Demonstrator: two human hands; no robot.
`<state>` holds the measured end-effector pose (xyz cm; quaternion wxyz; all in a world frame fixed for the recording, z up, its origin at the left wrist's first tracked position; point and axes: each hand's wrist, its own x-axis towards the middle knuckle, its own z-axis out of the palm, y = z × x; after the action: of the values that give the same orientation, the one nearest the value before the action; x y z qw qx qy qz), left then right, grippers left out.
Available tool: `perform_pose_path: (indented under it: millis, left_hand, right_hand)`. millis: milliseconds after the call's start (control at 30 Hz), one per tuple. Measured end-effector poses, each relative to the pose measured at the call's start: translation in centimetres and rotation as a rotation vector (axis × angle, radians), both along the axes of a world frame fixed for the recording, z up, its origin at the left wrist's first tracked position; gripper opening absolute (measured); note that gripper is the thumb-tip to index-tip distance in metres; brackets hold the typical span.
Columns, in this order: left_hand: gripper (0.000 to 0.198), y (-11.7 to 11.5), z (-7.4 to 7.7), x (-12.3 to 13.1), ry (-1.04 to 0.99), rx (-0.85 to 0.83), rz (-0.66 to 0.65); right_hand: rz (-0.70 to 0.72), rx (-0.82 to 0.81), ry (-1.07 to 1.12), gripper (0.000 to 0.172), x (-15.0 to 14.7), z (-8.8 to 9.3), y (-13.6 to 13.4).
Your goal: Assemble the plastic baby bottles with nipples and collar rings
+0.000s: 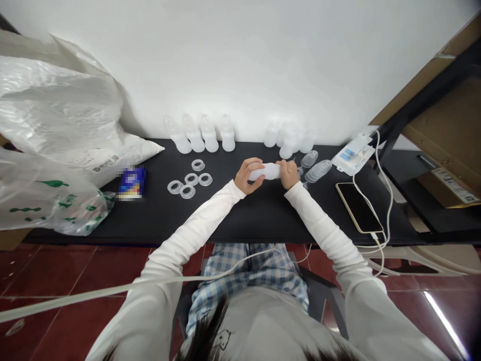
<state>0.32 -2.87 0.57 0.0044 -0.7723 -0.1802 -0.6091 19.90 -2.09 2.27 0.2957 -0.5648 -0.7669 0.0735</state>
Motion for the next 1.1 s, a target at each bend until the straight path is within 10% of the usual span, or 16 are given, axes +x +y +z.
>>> perform_pose_path:
  millis: [233,467,633,833,1100]
  left_hand:
    - [0.025,0.6,-0.1,-0.1,-0.137,-0.077,0.150]
    - [0.037,1.9,-0.8,-0.7,-0.544,-0.647,0.246]
    - [0.034,2.2,-0.6,-0.4,-0.744,-0.885,0.191]
    - [0.034,2.1,0.0,-0.1,-0.841,-0.966,0.085]
    - [0.038,1.2,0.7,0.4,-0.745,-1.065,-0.090]
  right_hand:
    - [-0.220,0.243,-0.206,0.037,0.5,3.2,-1.1]
    - [-0.762,0.162,-0.072,0.024,5.8,5.3,-1.5]
    - [-0.668,0.014,-0.015,0.011,7.3,5.7,-2.2]
    - [-0.484,0.474,0.228,0.028,5.3,6.7,-2.2]
    - [-0.071,0.564,0.216,0.043,-0.7,2.5,-2.1]
